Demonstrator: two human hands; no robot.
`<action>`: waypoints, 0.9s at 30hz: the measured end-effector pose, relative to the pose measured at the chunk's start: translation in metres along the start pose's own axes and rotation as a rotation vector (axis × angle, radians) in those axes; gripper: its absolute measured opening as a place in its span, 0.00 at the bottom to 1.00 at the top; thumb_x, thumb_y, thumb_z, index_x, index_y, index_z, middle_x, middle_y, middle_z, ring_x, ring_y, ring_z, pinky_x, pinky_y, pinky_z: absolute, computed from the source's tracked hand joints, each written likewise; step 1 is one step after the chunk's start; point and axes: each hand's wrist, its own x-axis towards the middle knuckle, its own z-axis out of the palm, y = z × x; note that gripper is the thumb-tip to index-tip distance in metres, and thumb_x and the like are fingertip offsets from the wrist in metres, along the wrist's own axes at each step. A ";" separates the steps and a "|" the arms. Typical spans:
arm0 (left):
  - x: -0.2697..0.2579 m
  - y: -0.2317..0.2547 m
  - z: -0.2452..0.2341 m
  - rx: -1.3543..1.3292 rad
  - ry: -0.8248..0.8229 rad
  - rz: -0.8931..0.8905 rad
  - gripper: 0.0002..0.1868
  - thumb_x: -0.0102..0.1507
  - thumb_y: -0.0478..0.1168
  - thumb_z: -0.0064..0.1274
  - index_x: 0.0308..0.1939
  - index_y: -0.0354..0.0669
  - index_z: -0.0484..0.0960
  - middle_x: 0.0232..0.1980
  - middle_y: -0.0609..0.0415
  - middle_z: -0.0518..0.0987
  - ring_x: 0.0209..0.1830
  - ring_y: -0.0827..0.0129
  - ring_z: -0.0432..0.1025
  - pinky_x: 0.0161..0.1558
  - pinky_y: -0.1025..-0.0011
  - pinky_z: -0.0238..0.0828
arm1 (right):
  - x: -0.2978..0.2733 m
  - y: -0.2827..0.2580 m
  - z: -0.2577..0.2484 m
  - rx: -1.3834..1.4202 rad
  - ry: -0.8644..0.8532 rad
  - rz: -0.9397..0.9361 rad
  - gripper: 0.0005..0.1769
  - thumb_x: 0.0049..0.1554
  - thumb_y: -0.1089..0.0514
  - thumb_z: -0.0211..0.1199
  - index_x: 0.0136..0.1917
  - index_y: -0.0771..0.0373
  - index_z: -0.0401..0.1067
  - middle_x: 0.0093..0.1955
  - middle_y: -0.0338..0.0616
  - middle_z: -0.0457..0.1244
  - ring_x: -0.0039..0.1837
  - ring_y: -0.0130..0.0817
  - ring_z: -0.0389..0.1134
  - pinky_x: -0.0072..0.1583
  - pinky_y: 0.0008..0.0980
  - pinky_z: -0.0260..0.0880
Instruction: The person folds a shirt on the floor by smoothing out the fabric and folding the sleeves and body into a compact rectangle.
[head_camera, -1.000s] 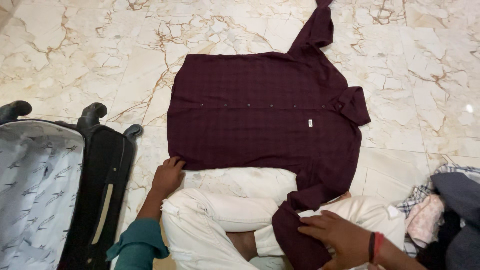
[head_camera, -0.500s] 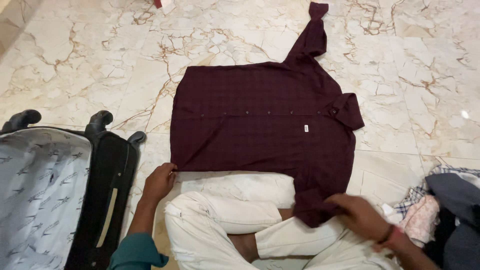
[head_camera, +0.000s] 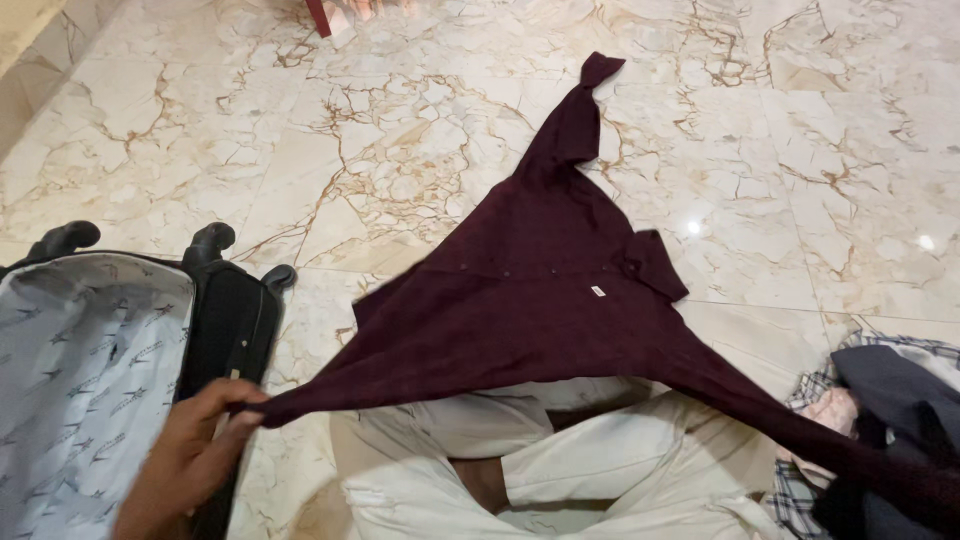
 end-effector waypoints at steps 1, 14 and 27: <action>-0.014 0.015 -0.020 0.092 0.038 -0.018 0.11 0.63 0.29 0.50 0.49 0.33 0.79 0.44 0.48 0.83 0.45 0.73 0.76 0.49 0.75 0.72 | -0.012 0.003 0.007 -0.018 -0.041 -0.001 0.30 0.47 0.59 0.65 0.64 0.60 0.71 0.53 0.46 0.74 0.51 0.38 0.75 0.55 0.38 0.79; 0.084 0.076 -0.062 0.364 0.347 0.357 0.03 0.74 0.34 0.51 0.49 0.38 0.78 0.42 0.50 0.75 0.36 0.72 0.72 0.38 0.78 0.72 | -0.017 0.017 0.046 -0.097 -0.443 0.048 0.33 0.49 0.54 0.66 0.68 0.58 0.69 0.55 0.46 0.74 0.51 0.38 0.76 0.56 0.38 0.78; 0.411 0.011 -0.033 -0.045 0.596 -0.045 0.15 0.70 0.37 0.48 0.57 0.31 0.73 0.37 0.41 0.81 0.29 0.65 0.75 0.29 0.68 0.68 | 0.167 -0.094 -0.160 0.436 0.374 -0.164 0.36 0.50 0.49 0.68 0.71 0.56 0.66 0.56 0.45 0.73 0.51 0.38 0.76 0.56 0.37 0.77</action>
